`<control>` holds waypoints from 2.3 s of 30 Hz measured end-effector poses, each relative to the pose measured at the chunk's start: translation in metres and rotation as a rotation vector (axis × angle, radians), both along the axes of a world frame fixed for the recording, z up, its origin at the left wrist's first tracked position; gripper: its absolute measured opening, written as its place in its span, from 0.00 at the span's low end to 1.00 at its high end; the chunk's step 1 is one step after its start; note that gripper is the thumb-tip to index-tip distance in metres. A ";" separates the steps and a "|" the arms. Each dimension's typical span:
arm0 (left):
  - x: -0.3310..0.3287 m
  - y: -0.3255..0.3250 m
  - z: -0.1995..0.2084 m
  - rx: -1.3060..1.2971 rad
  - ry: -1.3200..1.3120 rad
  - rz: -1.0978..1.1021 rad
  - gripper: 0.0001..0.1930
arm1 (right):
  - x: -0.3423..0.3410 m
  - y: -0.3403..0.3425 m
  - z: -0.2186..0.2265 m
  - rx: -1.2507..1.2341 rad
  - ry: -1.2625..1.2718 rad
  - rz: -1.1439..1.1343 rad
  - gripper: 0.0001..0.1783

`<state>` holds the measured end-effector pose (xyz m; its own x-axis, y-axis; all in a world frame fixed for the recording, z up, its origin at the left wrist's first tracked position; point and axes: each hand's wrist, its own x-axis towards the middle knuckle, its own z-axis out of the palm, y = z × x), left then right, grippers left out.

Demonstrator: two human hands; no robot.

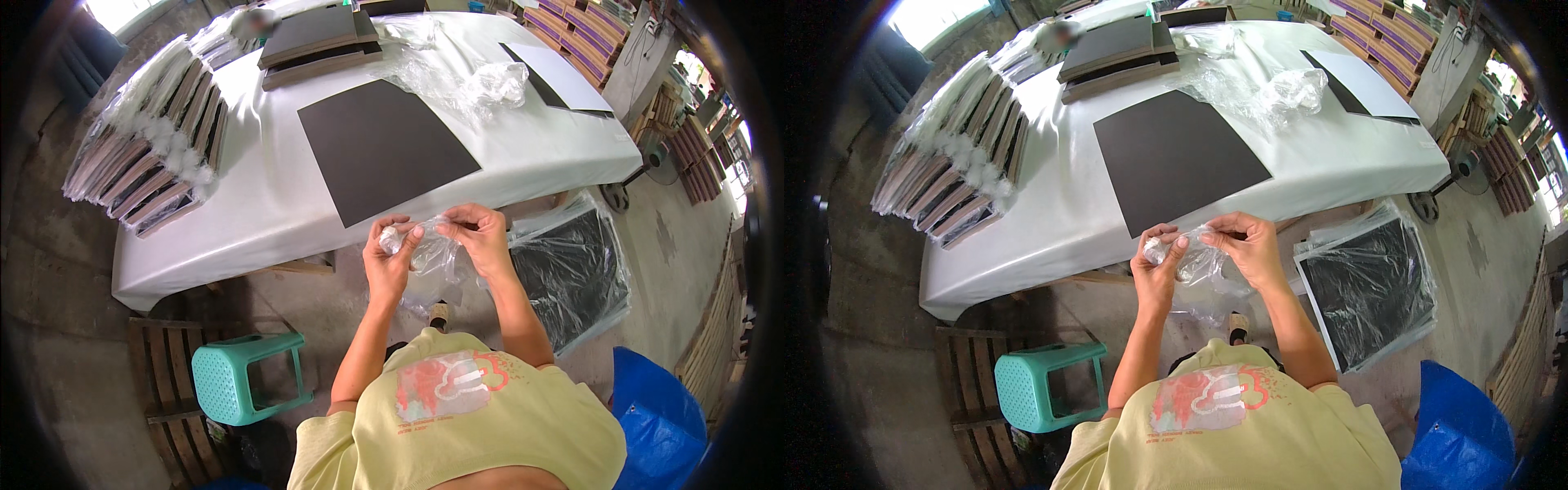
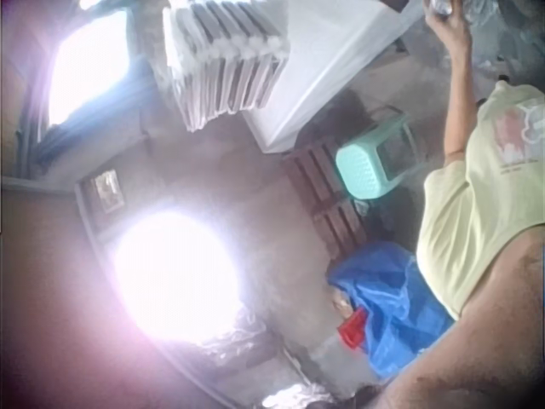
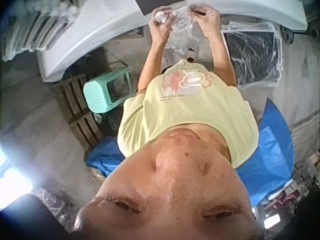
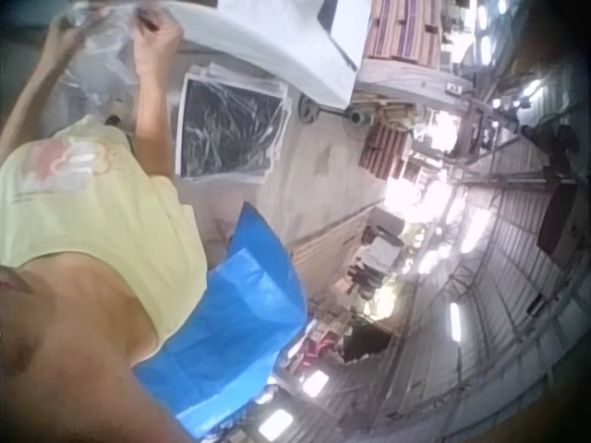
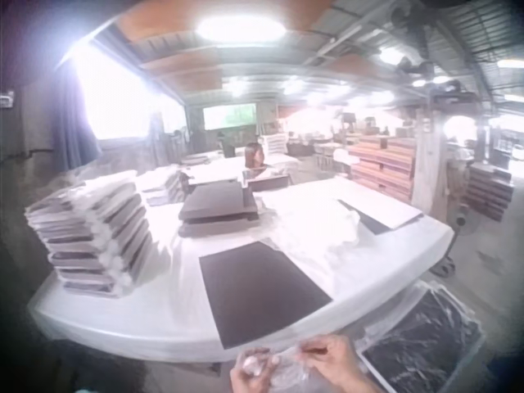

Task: The person places black rectangular panels into plastic sleeves, smooths the plastic, and then stacks the wrapped panels on a pallet alongside other similar packaged items.

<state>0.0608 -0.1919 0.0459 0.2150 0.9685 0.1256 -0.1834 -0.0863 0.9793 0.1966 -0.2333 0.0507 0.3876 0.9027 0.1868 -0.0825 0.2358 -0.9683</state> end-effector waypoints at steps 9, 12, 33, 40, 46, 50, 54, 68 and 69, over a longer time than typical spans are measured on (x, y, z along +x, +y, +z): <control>0.011 0.016 -0.009 -0.246 -0.341 -0.171 0.09 | 0.000 0.022 -0.001 -0.027 0.315 0.212 0.10; 0.013 0.018 -0.009 -0.295 -0.364 -0.301 0.09 | -0.004 0.028 0.008 -0.075 0.613 0.293 0.13; -0.066 0.042 -0.001 0.275 -0.183 -0.971 0.28 | 0.133 0.051 0.003 -0.012 0.469 0.138 0.11; -0.101 0.038 0.021 0.321 -0.969 -0.790 0.35 | 0.158 0.057 0.012 0.007 0.648 -0.424 0.12; -0.095 0.034 0.047 -0.013 -0.571 0.069 0.25 | 0.111 0.032 -0.022 -0.025 0.151 0.533 0.17; -0.098 0.069 0.030 -0.222 0.080 -0.327 0.17 | 0.130 0.015 0.013 0.503 0.421 0.954 0.19; -0.084 0.090 0.032 0.144 0.249 -1.066 0.08 | 0.173 0.043 0.015 0.669 0.828 0.734 0.21; -0.096 0.117 -0.079 -0.026 0.106 -0.056 0.22 | 0.208 0.071 -0.015 0.739 1.092 0.784 0.32; -0.086 0.118 -0.042 0.074 -0.669 0.079 0.30 | 0.188 0.057 -0.023 0.488 0.888 0.770 0.29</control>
<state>-0.0256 -0.0744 0.0040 -0.0031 0.9617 0.2740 -0.7386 -0.1869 0.6477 0.3845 -0.1764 0.0277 -0.0415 0.8602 0.5083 -0.9292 0.1538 -0.3361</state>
